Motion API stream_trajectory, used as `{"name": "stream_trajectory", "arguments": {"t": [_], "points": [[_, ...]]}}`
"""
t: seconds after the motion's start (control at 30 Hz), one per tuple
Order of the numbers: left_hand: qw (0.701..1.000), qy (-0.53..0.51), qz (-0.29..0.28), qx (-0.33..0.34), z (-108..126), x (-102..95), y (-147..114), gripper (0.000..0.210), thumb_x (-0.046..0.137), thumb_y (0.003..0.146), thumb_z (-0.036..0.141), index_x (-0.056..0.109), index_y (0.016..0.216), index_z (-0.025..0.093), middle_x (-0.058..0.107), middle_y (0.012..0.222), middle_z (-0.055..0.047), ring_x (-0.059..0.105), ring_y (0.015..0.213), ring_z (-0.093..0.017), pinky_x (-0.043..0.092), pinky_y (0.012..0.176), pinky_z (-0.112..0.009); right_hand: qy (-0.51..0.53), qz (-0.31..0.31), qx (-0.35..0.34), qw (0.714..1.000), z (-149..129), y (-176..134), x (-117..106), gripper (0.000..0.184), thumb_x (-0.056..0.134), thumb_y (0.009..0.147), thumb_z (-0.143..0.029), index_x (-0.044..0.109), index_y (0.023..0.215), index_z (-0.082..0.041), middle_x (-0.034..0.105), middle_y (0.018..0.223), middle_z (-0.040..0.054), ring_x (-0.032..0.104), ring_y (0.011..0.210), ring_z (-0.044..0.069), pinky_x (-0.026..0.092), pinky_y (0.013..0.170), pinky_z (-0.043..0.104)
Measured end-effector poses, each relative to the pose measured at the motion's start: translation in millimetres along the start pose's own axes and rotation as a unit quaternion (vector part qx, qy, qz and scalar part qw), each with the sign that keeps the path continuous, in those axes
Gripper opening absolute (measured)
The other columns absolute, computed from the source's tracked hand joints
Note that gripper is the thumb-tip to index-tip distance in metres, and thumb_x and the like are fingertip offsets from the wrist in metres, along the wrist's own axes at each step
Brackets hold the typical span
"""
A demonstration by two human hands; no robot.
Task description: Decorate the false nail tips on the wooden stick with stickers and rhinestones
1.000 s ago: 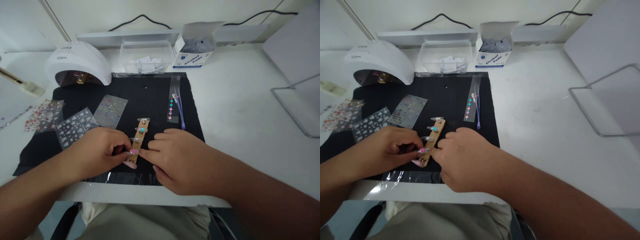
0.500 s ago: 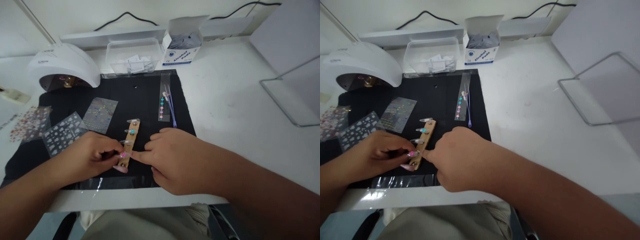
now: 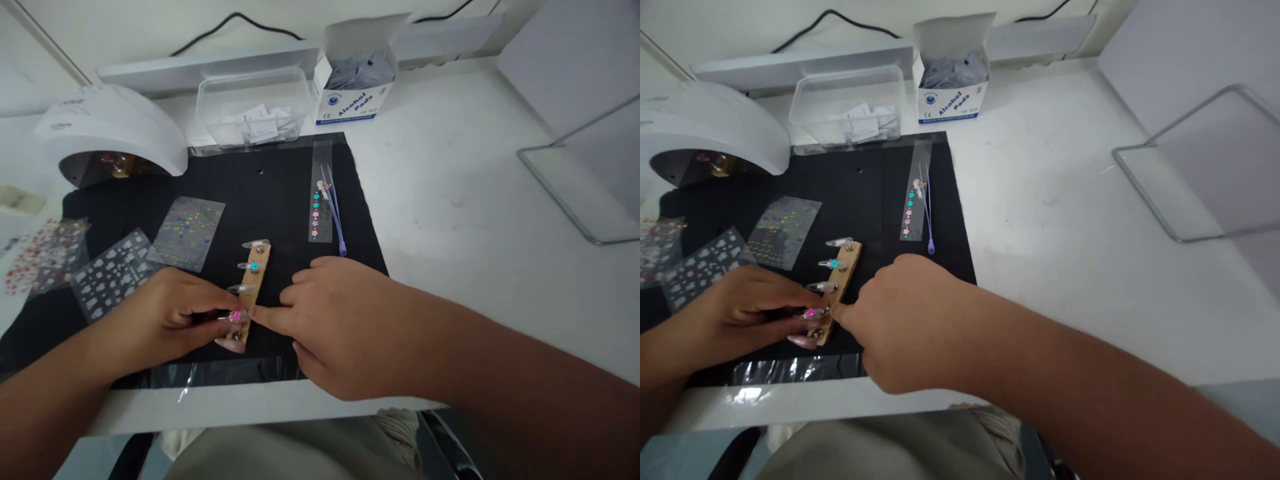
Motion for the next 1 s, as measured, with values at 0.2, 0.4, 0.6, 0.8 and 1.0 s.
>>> {"name": "stream_trajectory", "arguments": {"t": [0.2,0.4,0.6,0.8,1.0], "points": [[0.996,0.06,0.027,0.059,-1.0,2.4,3.8,0.011,0.062,0.094,0.019,0.072,0.095,0.02,0.079,0.076,-0.001,0.073,0.062,-0.011,0.052,0.057,-0.016,0.006,-0.012,0.008,1.0,0.7,-0.6,0.0,0.043,0.055,0.087,-0.026,0.059,0.129,-0.022,0.073,0.083,0.0047,0.06,0.069,0.022,0.03,0.059,0.035],[0.997,0.05,0.027,0.054,1.2,1.7,4.5,0.014,0.061,0.094,0.017,0.073,0.099,0.021,0.079,0.076,-0.001,0.074,0.062,-0.012,0.052,0.055,-0.017,0.018,-0.018,0.011,1.0,0.3,-1.4,-1.5,0.042,0.055,0.085,-0.026,0.059,0.127,-0.023,0.072,0.08,0.004,0.06,0.066,0.022,0.03,0.057,0.036],[0.998,0.033,0.023,0.04,0.9,1.7,2.9,0.013,0.061,0.093,0.017,0.073,0.095,0.02,0.08,0.078,-0.003,0.074,0.064,-0.013,0.053,0.056,-0.017,0.013,-0.019,0.014,1.0,-1.7,-2.0,-1.4,0.043,0.054,0.087,-0.026,0.058,0.129,-0.024,0.072,0.081,0.0045,0.061,0.067,0.023,0.029,0.055,0.036],[0.998,0.029,0.023,0.043,1.1,1.3,3.4,0.013,0.062,0.092,0.015,0.074,0.095,0.021,0.08,0.079,-0.002,0.074,0.065,-0.012,0.053,0.058,-0.017,0.015,-0.016,0.009,1.0,0.3,-2.0,-0.6,0.039,0.055,0.085,-0.026,0.06,0.124,-0.024,0.07,0.077,0.0033,0.058,0.063,0.021,0.026,0.055,0.034],[0.997,0.032,0.021,0.063,3.4,-0.7,7.1,0.013,0.061,0.093,0.015,0.074,0.093,0.019,0.08,0.08,-0.003,0.075,0.066,-0.012,0.054,0.059,-0.016,0.014,-0.013,0.007,1.0,1.1,-1.2,0.5,0.033,0.055,0.086,-0.026,0.063,0.118,-0.024,0.07,0.075,0.0033,0.055,0.061,0.019,0.023,0.054,0.032]]}}
Point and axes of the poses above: each hand's wrist, its own y-axis towards the middle knuckle, its own x-axis out of the palm, z = x × y, the point moved 1 cm from there along y, towards the middle knuckle
